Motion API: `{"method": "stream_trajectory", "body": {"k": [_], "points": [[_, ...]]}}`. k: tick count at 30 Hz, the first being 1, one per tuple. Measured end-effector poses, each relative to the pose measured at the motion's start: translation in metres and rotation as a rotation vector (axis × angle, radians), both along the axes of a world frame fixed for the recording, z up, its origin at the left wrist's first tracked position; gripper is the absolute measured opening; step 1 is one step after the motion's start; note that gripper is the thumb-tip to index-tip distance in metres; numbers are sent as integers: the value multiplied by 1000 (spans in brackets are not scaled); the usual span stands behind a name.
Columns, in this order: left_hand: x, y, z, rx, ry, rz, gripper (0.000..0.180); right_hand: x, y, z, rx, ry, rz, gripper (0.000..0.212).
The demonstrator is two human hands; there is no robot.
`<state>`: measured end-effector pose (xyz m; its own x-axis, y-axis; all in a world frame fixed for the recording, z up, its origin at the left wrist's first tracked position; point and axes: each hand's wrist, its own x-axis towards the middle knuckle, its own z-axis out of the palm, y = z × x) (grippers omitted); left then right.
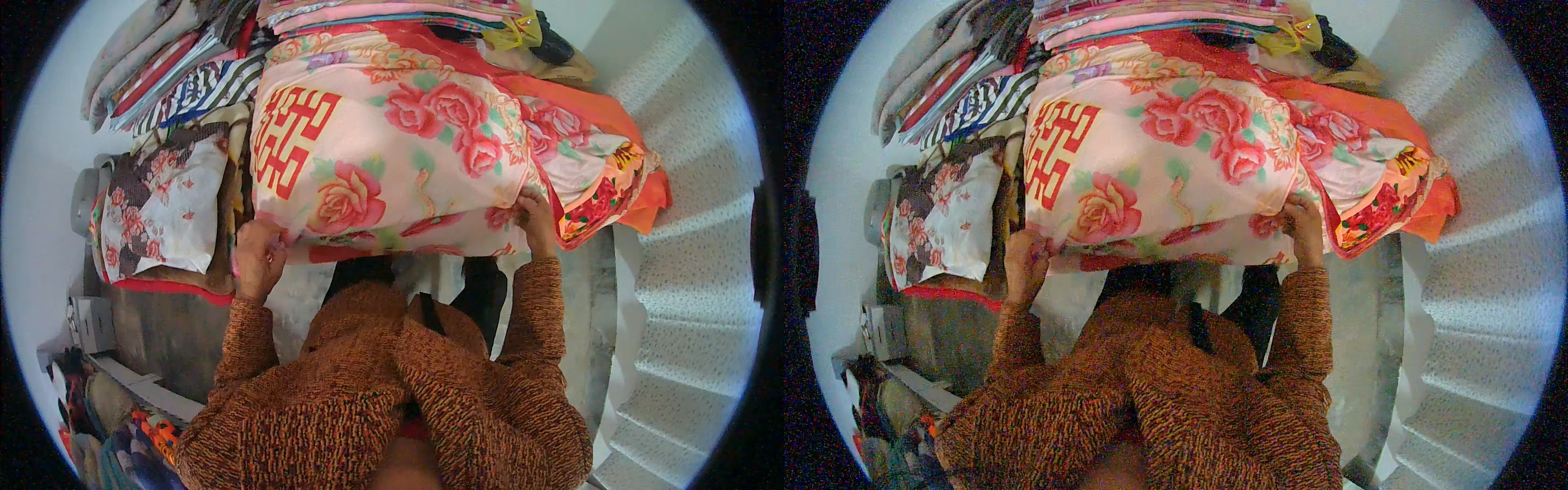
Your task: The person folds a large floral-patterned sheet with a red double-happiness symbol, then folds a dark floral-patterned sheet, and finally folds a brown blanket with a yellow design. The person stacks the folded items on a table.
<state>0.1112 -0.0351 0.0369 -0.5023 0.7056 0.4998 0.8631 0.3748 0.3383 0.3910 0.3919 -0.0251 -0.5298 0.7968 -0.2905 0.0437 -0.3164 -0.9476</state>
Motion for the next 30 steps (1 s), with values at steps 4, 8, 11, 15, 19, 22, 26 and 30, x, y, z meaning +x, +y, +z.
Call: {"method": "stream_trajectory", "body": {"k": [4,8,11,15,19,22,26,30], "points": [[2,50,33,215,2,-35,30,-7,33,19,138,-42,-125,19],[-13,115,47,117,185,-84,46,-33,83,20,623,-238,-181,35],[-6,155,52,-118,243,7,62,-59,120,5,840,-579,-125,45],[-18,161,16,-293,109,-12,73,-82,143,-18,779,-608,149,34],[-17,158,18,-333,68,-7,73,-84,141,-6,685,-311,-133,21],[-16,160,22,-366,54,4,75,-69,137,39,761,-591,-161,22],[-20,166,20,-375,44,-7,79,-79,201,28,1146,-626,-170,35],[-22,168,22,-366,28,-19,77,-159,202,61,1010,-200,21,36]]}}
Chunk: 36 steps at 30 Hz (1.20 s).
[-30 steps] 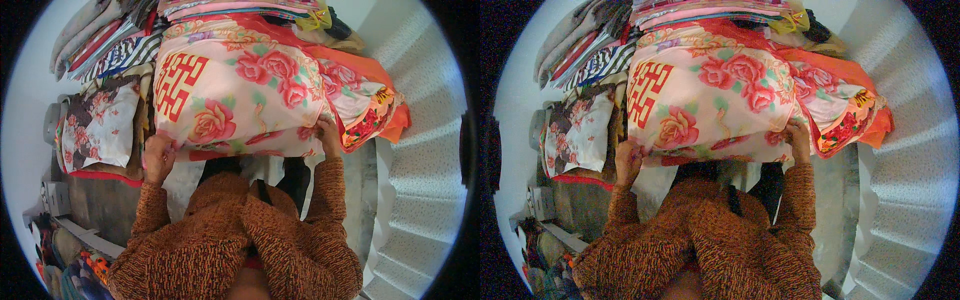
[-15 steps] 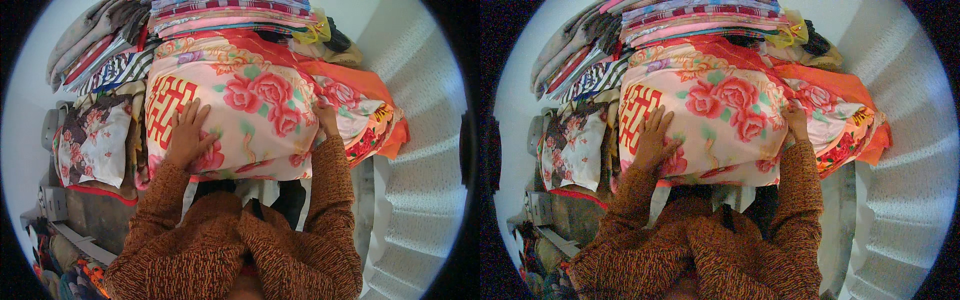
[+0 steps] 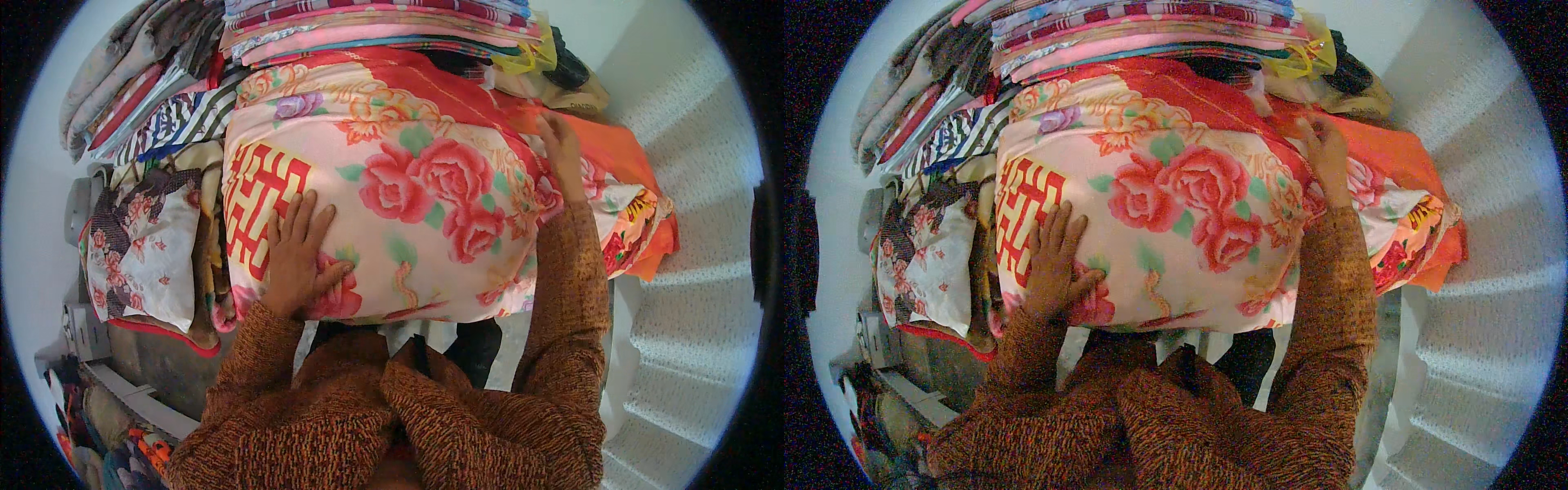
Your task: The person folds a large floral-patterned sheet with a red double-happiness symbol, then folds a dark floral-patterned sheet, and finally folds a brown blanket with a yellow design. The person stacks the folded items on a table.
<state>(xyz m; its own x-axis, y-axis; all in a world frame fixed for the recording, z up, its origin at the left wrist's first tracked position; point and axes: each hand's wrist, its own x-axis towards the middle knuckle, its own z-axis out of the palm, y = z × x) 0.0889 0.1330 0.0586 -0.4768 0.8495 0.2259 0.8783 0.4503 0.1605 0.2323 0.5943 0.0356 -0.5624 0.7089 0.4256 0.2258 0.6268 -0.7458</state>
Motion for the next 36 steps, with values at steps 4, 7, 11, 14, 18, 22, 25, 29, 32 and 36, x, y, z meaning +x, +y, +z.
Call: {"method": "stream_trajectory", "body": {"k": [4,7,11,14,18,22,25,29,32,36], "points": [[0,-3,-1,-21,-23,23,77,-67,-19,15,72,-111,103,33],[-1,-3,-1,-29,-32,22,76,-90,-3,-12,-3,-237,329,27],[-3,-4,-4,-7,-40,4,76,-105,24,-23,169,-20,191,20],[-2,-2,-1,-29,-48,21,76,-107,29,-7,-101,29,37,13],[-1,1,-5,-16,-63,20,76,-100,41,-32,-54,83,214,32],[2,0,-5,12,-63,11,79,-75,5,-3,17,14,201,42],[3,2,-3,1,-37,10,78,-59,-28,-2,80,31,320,56],[4,4,-2,-6,-13,-3,77,-23,-25,-58,-147,-331,324,64],[3,3,-10,5,13,3,78,17,-15,-50,20,-750,22,59],[4,4,-9,38,15,-24,77,102,2,-62,25,-348,-14,42]]}}
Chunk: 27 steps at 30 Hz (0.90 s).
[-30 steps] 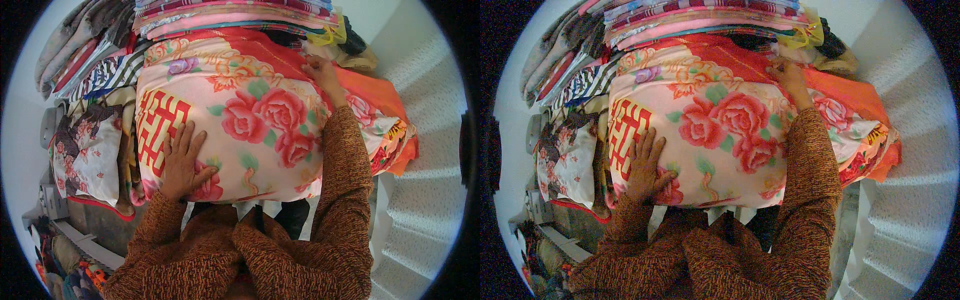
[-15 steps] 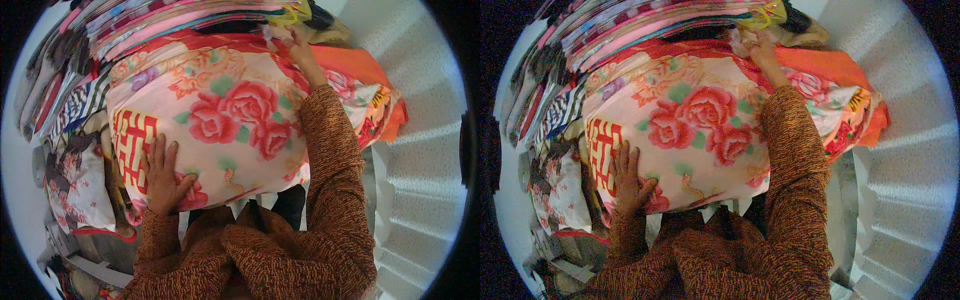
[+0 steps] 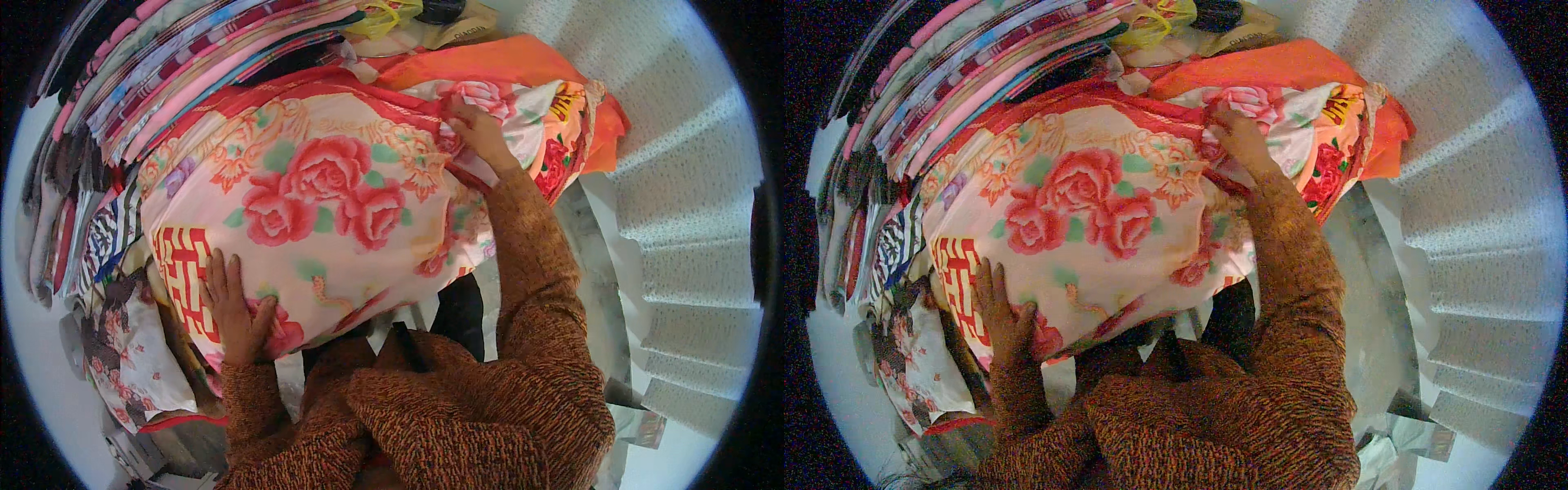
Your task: The person folds a large floral-patterned sheet with a red double-happiness symbol, then folds a dark floral-patterned sheet, and finally folds a brown blanket with a yellow design. The person stacks the folded items on a table.
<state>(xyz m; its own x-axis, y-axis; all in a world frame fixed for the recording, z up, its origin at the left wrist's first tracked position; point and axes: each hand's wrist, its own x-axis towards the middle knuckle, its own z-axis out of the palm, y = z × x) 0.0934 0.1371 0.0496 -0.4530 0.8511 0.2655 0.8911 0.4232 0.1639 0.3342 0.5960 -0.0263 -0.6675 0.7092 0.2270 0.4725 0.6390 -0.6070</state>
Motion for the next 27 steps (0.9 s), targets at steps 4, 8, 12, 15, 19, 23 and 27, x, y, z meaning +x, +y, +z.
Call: {"method": "stream_trajectory", "body": {"k": [4,8,12,15,19,23,27], "points": [[4,0,-2,32,3,2,77,81,1,1,161,291,-398,44],[0,-1,-10,33,38,-14,77,174,35,-48,586,100,-766,51],[-4,2,-14,45,66,-38,76,232,65,-83,335,158,-959,59],[2,-2,-11,42,45,-12,73,242,78,-94,-64,381,-914,63],[1,10,-10,69,-7,-40,74,276,108,-141,211,184,-1006,53],[0,7,-9,53,9,-49,73,257,93,-94,-968,798,-619,25],[-3,-5,-13,41,-44,-35,76,206,74,-43,-874,745,-491,23]]}}
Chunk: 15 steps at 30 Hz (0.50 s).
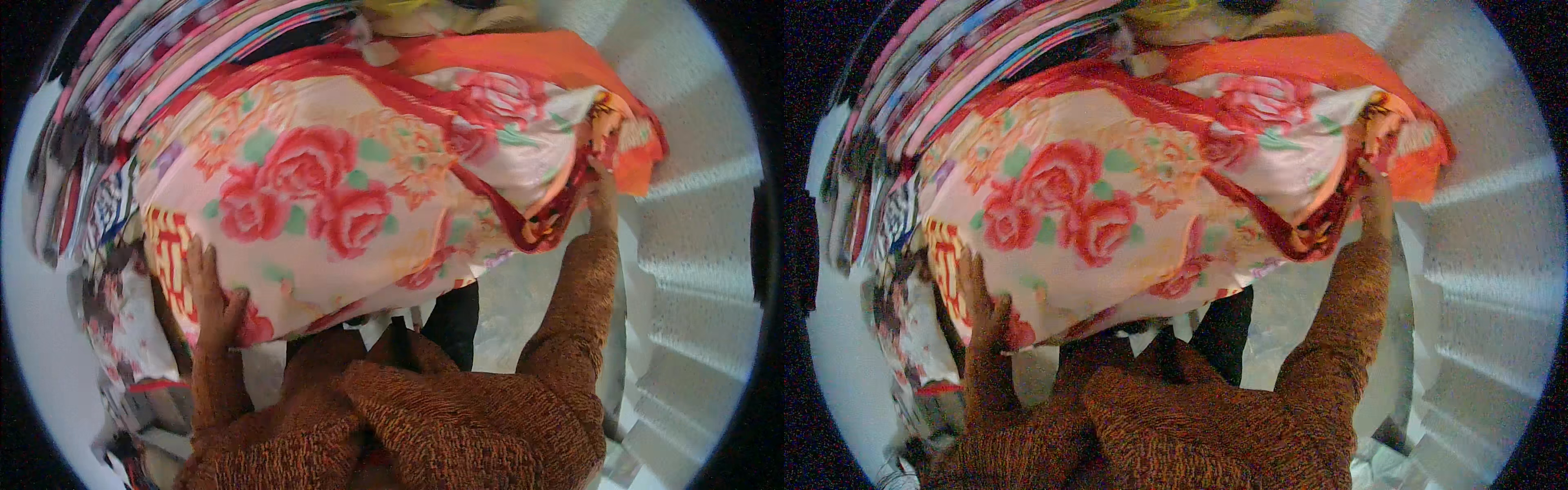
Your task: The person folds a large floral-patterned sheet with a red double-happiness symbol, then folds a dark floral-patterned sheet, and finally folds a brown blanket with a yellow design. The person stacks the folded items on a table.
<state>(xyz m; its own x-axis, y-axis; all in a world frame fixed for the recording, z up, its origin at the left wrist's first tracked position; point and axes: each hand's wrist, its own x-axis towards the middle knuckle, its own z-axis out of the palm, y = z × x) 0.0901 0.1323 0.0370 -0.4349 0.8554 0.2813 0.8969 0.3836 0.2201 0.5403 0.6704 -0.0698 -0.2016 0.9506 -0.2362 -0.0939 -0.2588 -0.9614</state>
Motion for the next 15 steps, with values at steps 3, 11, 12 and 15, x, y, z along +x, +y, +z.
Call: {"method": "stream_trajectory", "body": {"k": [3,11,12,15], "points": [[-2,-2,-1,17,-73,15,80,-31,-10,25,117,17,5,22],[1,1,15,-64,-58,68,76,41,70,-55,285,130,293,32],[2,-1,18,-72,-37,65,76,46,67,-39,114,245,234,30],[10,-11,21,-95,0,98,75,2,22,28,332,107,212,27]]}}
